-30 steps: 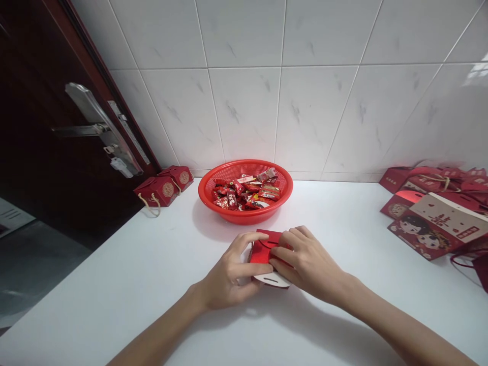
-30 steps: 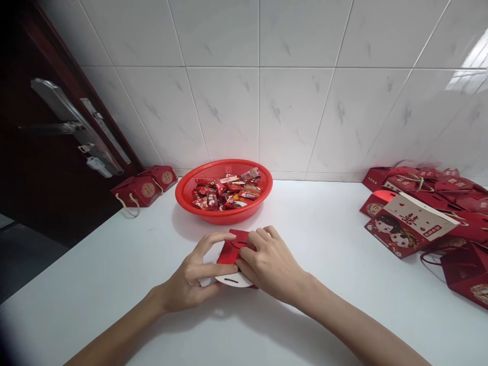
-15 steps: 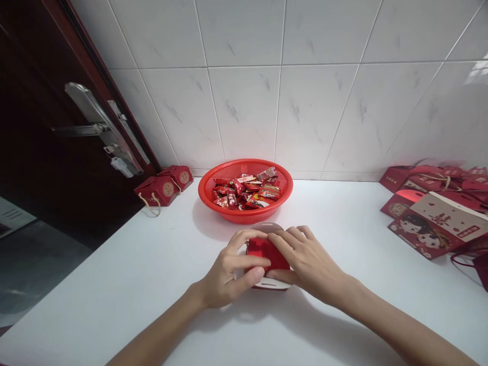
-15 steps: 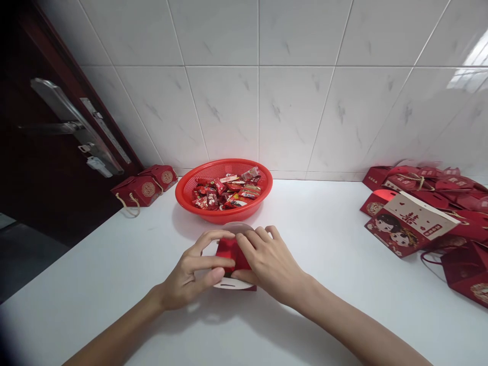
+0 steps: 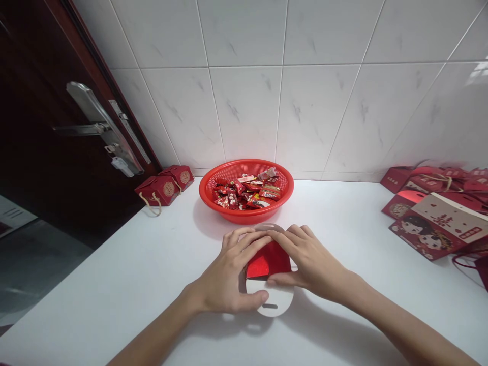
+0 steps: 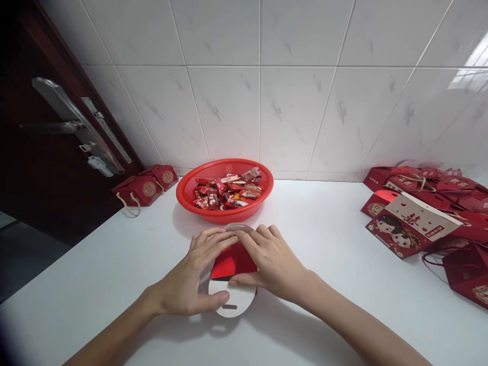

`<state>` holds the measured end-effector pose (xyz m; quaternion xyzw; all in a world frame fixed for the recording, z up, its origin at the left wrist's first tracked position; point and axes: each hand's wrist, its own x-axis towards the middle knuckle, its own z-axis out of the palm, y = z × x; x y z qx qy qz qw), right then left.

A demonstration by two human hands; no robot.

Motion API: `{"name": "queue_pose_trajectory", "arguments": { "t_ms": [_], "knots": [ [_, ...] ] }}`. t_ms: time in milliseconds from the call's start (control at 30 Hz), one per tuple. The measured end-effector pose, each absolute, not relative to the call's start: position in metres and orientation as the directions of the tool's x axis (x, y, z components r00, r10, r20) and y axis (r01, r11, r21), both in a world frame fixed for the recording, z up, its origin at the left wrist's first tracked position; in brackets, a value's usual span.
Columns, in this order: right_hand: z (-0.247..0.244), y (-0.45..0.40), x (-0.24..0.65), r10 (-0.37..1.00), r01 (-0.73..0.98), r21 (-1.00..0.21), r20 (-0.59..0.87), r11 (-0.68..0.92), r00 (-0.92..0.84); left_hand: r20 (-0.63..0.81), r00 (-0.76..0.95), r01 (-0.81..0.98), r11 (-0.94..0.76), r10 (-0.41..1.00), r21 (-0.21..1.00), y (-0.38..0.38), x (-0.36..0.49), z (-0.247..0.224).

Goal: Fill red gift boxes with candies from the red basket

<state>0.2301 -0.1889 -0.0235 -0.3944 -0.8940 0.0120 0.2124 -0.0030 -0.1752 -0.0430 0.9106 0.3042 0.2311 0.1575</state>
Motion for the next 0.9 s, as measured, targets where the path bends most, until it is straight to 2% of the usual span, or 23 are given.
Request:
{"name": "queue_pose_trajectory", "arguments": {
  "t_ms": [267,467,567,733,900],
  "knots": [
    [-0.02,-0.187,0.231,0.745,0.668,-0.33,0.31,0.667,-0.59,0.275,0.706,0.489,-0.73,0.653,0.478,-0.175,-0.003,-0.039],
    [-0.023,-0.179,0.235,0.737,0.509,-0.558,0.326,0.655,-0.592,0.196,0.686,0.519,-0.66,0.7,0.543,-0.176,-0.002,-0.033],
    [-0.024,-0.178,0.235,0.757,0.473,-0.626,0.318,0.619,-0.571,0.186,0.685,0.501,-0.64,0.705,0.582,-0.174,-0.003,-0.035],
    [-0.023,-0.179,0.236,0.786,0.462,-0.678,0.291,0.572,-0.546,0.234,0.661,0.443,-0.622,0.713,0.646,-0.173,-0.005,-0.041],
    [-0.02,-0.179,0.24,0.78,0.453,-0.668,0.326,0.59,-0.535,0.29,0.612,0.421,-0.614,0.736,0.668,-0.174,-0.007,-0.041]
  ]
}}
